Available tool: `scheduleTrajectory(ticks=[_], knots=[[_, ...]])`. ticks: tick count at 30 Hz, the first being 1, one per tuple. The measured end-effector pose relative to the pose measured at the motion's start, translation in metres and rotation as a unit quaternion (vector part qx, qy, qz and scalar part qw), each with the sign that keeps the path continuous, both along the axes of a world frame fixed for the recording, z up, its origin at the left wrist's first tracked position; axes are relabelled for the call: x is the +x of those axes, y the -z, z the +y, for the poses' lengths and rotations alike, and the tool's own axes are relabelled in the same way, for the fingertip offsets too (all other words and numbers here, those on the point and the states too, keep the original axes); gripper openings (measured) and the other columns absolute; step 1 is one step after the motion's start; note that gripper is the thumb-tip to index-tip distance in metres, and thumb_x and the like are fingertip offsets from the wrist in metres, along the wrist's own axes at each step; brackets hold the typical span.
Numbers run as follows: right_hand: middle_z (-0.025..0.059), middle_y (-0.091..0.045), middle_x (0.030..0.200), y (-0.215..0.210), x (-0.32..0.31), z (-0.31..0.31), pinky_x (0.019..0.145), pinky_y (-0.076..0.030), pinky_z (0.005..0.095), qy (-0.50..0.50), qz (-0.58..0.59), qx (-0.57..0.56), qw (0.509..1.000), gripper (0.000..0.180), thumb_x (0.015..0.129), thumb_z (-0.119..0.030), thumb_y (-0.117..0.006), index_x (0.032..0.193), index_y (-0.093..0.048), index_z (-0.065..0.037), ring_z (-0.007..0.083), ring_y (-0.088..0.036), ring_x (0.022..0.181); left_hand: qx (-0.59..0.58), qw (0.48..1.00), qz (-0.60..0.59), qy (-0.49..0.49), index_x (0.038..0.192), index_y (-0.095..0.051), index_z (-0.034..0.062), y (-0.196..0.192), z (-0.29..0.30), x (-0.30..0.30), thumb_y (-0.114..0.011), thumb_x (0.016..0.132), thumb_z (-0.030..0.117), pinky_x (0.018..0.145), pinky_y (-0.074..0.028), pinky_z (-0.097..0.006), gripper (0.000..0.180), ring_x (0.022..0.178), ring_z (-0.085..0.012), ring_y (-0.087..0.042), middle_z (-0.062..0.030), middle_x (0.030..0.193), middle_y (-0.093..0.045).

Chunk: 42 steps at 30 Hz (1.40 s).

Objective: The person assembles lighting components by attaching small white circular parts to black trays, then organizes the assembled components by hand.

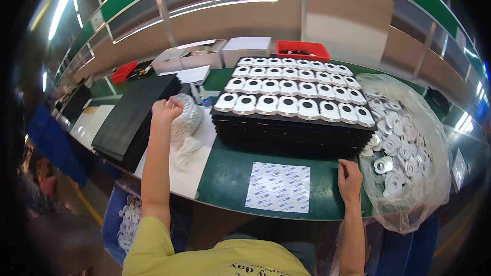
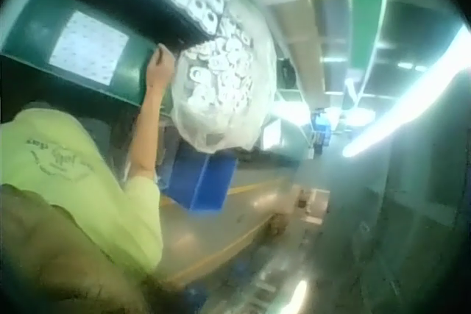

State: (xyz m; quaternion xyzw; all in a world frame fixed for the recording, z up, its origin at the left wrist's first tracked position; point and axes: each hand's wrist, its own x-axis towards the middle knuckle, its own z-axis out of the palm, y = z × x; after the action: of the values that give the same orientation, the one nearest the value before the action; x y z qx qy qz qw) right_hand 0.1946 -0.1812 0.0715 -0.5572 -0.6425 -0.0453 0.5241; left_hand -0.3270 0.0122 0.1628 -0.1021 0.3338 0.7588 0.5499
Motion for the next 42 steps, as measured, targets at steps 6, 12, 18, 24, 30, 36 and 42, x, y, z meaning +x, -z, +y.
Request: scheduleTrajectory(ticks=[6, 12, 18, 24, 30, 36, 42], knots=[[0.0121, -0.06, 0.079, -0.002, -0.012, -0.026, 0.058, -0.044, 0.0272, 0.001, 0.01, -0.115, 0.993, 0.012, 0.081, 0.0, -0.055, 0.091, -0.061, 0.0, 0.0196, -0.057, 0.065, -0.016, 0.991, 0.084, 0.105, 0.139, 0.003, -0.004, -0.047, -0.029, -0.047, -0.034, 0.092, 0.025, 0.109, -0.007, -0.05, 0.066, 0.137, -0.0342, -0.001, -0.0212, 0.147, -0.001], [0.0053, -0.058, 0.074, -0.009, -0.032, -0.044, 0.053, -0.038, 0.0218, -0.006, 0.063, -0.118, 0.991, 0.01, 0.083, -0.001, -0.054, 0.09, -0.061, 0.0, 0.0095, -0.05, 0.059, -0.122, 0.639, 0.715, 0.257, 0.134, -0.023, -0.0092, -0.02, -0.058, -0.195, -0.049, 0.085, 0.04, 0.106, -0.021, -0.046, 0.074, 0.136, -0.0374, -0.004, -0.0308, 0.143, -0.004], [0.005, -0.057, 0.07, -0.013, -0.021, -0.059, 0.052, -0.038, 0.022, -0.006, 0.059, -0.135, 0.989, 0.01, 0.082, 0.0, -0.055, 0.089, -0.061, 0.001, 0.0088, -0.049, 0.057, -0.449, 0.247, 0.852, 0.101, 0.134, -0.03, -0.0026, 0.045, -0.146, -0.191, -0.051, 0.082, 0.052, 0.101, -0.022, -0.054, 0.078, 0.13, -0.0414, -0.021, -0.0205, 0.142, -0.024], [0.0064, -0.057, 0.069, -0.016, -0.006, -0.064, 0.052, -0.039, 0.0231, -0.01, 0.05, -0.137, 0.989, 0.008, 0.081, 0.0, -0.055, 0.087, -0.06, 0.001, 0.0108, -0.049, 0.056, -0.395, 0.06, 0.915, 0.054, 0.126, -0.041, -0.0028, 0.042, -0.158, -0.175, -0.055, 0.084, 0.042, 0.078, -0.049, -0.038, 0.063, 0.093, -0.0338, -0.06, -0.018, 0.108, -0.06], [0.0072, -0.056, 0.068, -0.013, 0.007, -0.063, 0.053, -0.04, 0.0246, -0.024, 0.059, -0.121, 0.991, 0.008, 0.08, 0.0, -0.056, 0.086, -0.061, 0.001, 0.0121, -0.05, 0.057, -0.331, -0.017, 0.941, 0.074, 0.094, -0.06, 0.0007, -0.054, -0.164, -0.165, -0.052, 0.079, 0.007, 0.068, -0.052, -0.036, 0.017, 0.083, -0.0274, -0.063, -0.012, 0.087, -0.064], [0.0105, -0.058, 0.07, -0.018, 0.029, -0.063, 0.055, -0.042, 0.0271, 0.006, 0.036, -0.126, 0.991, 0.008, 0.08, -0.001, -0.057, 0.086, -0.061, 0.0, 0.0176, -0.054, 0.058, -0.243, 0.069, 0.968, 0.0, 0.093, -0.059, 0.0061, -0.155, -0.15, -0.086, -0.047, 0.085, 0.01, 0.071, -0.048, -0.043, 0.015, 0.084, -0.0331, -0.06, -0.0157, 0.088, -0.062], [0.0127, -0.06, 0.073, -0.017, 0.062, -0.054, 0.058, -0.045, 0.0302, 0.019, 0.04, -0.129, 0.991, 0.008, 0.079, -0.002, -0.057, 0.086, -0.062, -0.001, 0.0226, -0.058, 0.063, 0.066, 0.092, 0.982, -0.148, 0.121, -0.051, 0.0113, -0.136, -0.123, 0.052, -0.043, 0.084, 0.004, 0.079, -0.048, -0.04, 0.039, 0.095, -0.0331, -0.059, -0.0184, 0.11, -0.059]])
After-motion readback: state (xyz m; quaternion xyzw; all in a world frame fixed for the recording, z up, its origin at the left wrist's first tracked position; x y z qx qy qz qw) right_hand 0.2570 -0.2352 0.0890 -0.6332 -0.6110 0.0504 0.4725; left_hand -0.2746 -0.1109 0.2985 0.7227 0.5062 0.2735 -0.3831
